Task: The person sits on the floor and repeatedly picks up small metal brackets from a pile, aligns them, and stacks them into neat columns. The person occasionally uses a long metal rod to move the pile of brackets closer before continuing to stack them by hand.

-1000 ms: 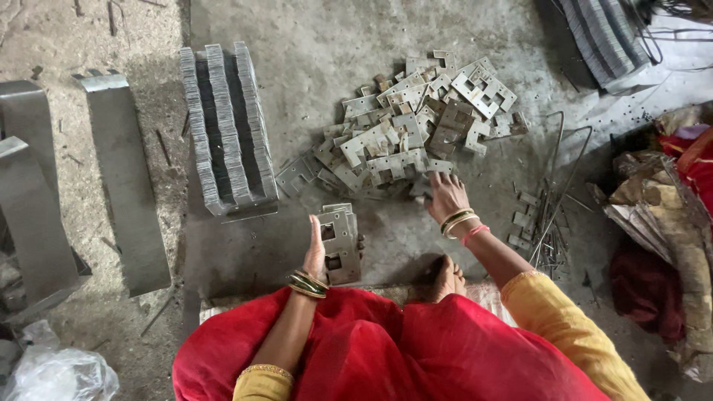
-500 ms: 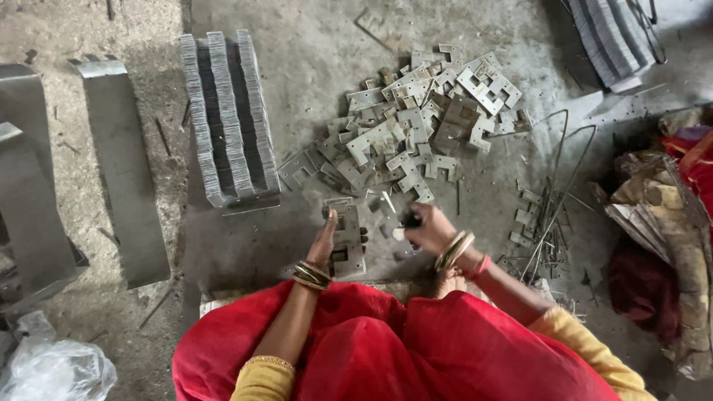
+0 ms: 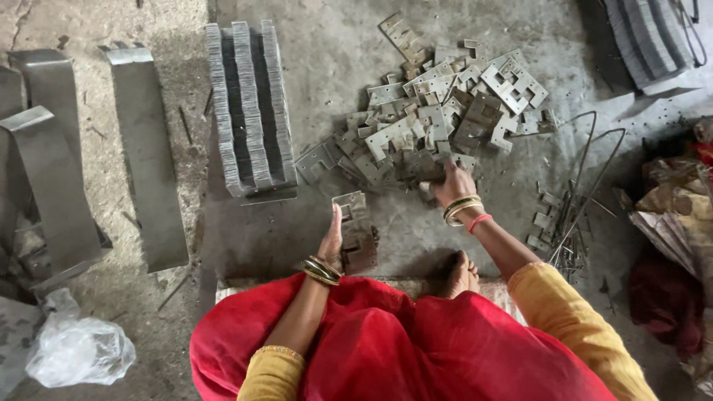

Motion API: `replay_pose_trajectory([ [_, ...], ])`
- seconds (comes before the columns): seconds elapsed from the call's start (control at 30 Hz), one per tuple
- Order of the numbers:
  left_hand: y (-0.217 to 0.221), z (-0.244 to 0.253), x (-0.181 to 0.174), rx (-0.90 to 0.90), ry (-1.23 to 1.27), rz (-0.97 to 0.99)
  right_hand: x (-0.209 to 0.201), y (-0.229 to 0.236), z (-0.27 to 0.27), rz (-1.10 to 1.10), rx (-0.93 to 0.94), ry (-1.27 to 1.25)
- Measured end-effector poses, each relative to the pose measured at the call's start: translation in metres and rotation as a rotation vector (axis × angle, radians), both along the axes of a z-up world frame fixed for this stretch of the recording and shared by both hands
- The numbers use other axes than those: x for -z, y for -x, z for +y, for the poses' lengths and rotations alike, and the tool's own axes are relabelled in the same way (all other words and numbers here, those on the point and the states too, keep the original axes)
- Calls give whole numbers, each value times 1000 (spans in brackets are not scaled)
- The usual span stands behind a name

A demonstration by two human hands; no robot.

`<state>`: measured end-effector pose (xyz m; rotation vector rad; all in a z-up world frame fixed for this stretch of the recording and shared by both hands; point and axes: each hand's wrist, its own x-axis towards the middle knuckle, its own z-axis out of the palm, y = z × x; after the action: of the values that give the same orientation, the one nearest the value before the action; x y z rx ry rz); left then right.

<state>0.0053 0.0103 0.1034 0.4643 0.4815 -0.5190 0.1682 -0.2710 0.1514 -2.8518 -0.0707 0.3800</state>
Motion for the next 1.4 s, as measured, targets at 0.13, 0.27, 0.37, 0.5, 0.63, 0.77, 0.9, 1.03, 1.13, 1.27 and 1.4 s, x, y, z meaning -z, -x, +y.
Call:
replay_pose_trajectory([
  [0.13, -4, 0, 41, 32, -487, 18, 4, 5, 0, 278, 198, -466],
  [0.27, -7, -3, 61, 18, -604, 25, -12, 9, 18, 393, -117, -751],
  [0.37, -2, 1, 54, 27, -560, 142, -31, -5, 43, 303, -191, -318],
  [0.5, 7, 13, 27, 1, -247, 115, -49, -52, 80, -164, -525, 190],
  [0.63, 8, 20, 1, -59, 8, 98, -52, -92, 102, -237, -700, 309],
  [0.77, 1, 29, -14, -32, 62, 141, -50, -96, 106, -33, -578, 298],
  [0.9, -10, 31, -15, 7, -99, 102, -60, -60, 94, -57, -652, 273],
  [1.03, -19, 30, 3, 49, -215, 159, -71, -2, 90, -447, -838, 63],
  [1.13, -23, 30, 22, 65, -373, 133, -76, 23, 94, -712, -1062, -104],
  [1.27, -20, 29, 28, -67, -349, 75, -61, 10, 122, -362, -868, 86],
  [1.4, -13, 35, 20, -105, -350, 116, -38, -11, 149, -279, -672, 167],
])
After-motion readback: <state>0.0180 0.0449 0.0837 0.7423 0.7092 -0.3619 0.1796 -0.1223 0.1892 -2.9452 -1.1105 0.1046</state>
